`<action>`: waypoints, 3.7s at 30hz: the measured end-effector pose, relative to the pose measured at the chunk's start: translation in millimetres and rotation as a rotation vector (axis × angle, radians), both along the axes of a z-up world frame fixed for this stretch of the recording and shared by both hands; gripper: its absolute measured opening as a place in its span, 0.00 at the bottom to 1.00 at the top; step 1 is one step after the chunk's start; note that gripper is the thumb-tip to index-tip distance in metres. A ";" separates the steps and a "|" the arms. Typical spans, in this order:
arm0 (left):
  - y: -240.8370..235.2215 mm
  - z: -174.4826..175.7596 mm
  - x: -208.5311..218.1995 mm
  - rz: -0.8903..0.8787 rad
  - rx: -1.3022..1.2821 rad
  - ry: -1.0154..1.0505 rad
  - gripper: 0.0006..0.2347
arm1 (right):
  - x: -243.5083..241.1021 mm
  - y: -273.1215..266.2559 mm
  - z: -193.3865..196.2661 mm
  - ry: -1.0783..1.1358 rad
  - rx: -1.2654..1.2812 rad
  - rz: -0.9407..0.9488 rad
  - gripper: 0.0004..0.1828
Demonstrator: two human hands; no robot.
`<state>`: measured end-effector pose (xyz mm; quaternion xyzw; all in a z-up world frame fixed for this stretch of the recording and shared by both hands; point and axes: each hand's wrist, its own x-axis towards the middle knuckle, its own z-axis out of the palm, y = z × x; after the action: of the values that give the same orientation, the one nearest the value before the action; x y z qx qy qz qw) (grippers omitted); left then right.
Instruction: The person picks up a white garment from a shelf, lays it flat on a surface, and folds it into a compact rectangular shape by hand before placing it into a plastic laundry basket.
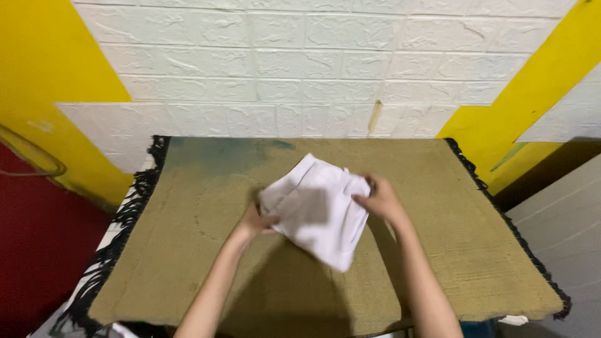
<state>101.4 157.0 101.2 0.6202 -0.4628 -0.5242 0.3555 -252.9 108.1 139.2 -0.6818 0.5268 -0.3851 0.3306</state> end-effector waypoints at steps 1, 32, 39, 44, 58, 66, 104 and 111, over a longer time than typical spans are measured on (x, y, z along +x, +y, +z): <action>20.8 1.2 1.2 -0.025 0.003 0.039 0.43 | 3.8 -13.4 6.4 0.080 0.019 -0.029 0.32; -0.4 -49.1 -70.1 -0.316 -0.784 -1.159 0.30 | 83.7 52.1 -55.8 1.067 -0.176 -0.137 0.47; 15.6 -53.1 -62.6 -0.122 -0.385 -1.483 0.26 | 70.3 33.6 -92.7 1.021 -0.071 -0.189 0.37; -9.8 -52.6 -105.1 -0.312 -0.991 -1.237 0.25 | 73.7 45.2 -60.9 1.111 -0.020 -0.091 0.38; 0.1 10.0 -73.6 -0.208 -0.384 -1.396 0.34 | 88.6 62.6 -16.9 1.176 0.111 -0.021 0.53; -45.0 -2.9 -96.6 -0.614 -0.636 -1.084 0.31 | 89.6 61.2 -16.7 1.156 0.099 -0.028 0.52; -32.0 -49.0 -26.8 0.035 -0.167 -0.691 0.23 | 38.3 50.4 -46.7 0.654 0.177 -0.355 0.33; -31.5 -82.4 19.2 0.331 -0.657 -0.317 0.13 | 24.0 13.4 -28.8 0.080 0.670 -0.264 0.37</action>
<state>120.6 125.5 18.8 0.6130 -0.5487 -0.1816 0.5387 -228.9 121.4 110.4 -0.4764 0.7198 -0.2036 0.4621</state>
